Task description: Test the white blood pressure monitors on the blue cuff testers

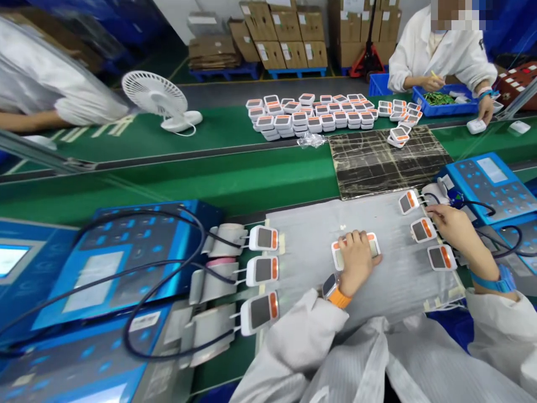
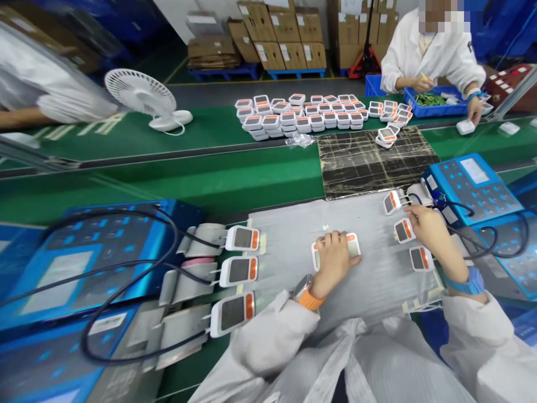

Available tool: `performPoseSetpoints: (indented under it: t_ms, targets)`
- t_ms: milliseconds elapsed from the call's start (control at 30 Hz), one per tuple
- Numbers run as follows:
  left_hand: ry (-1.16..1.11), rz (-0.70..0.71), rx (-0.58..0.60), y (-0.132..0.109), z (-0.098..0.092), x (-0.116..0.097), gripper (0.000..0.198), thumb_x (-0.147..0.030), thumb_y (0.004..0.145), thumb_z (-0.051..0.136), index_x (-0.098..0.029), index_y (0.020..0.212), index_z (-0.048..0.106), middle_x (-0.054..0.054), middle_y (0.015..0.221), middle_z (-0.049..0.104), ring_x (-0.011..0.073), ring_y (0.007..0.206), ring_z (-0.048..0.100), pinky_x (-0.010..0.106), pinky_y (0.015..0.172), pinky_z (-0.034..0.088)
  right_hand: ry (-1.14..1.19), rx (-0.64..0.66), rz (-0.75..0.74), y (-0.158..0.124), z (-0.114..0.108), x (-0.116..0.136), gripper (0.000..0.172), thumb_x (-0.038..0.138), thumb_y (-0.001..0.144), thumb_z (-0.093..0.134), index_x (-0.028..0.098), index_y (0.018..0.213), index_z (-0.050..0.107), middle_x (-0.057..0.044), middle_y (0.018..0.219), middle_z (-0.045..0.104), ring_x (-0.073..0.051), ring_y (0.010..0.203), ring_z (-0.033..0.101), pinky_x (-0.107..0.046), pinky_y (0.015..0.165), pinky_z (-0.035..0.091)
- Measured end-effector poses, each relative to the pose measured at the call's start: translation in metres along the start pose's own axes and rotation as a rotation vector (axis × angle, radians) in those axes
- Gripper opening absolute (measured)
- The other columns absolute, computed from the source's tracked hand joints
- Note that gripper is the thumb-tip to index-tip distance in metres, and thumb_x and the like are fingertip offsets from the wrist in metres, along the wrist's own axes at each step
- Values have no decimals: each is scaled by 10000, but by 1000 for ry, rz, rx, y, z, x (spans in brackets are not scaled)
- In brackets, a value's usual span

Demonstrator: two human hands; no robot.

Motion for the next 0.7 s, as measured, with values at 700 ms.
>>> performPoseSetpoints:
  t_ms: [700]
  targets:
    - [-537,132,69,55,90,-108,747,-263,662,869,-320,1359,606,67,1252,626,320,1152,554,458,984,378,-61,210,-326,-19,45,-32,218,133,861,555,193,666,633,-84,724,657,-241,772,505,-359,760,408]
Point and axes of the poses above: each hand's wrist, its own y-axis towards the middle knuckle, its own z-axis out of the palm, x = y × z, the point moved 7 cm from there along y, towards the middle knuckle
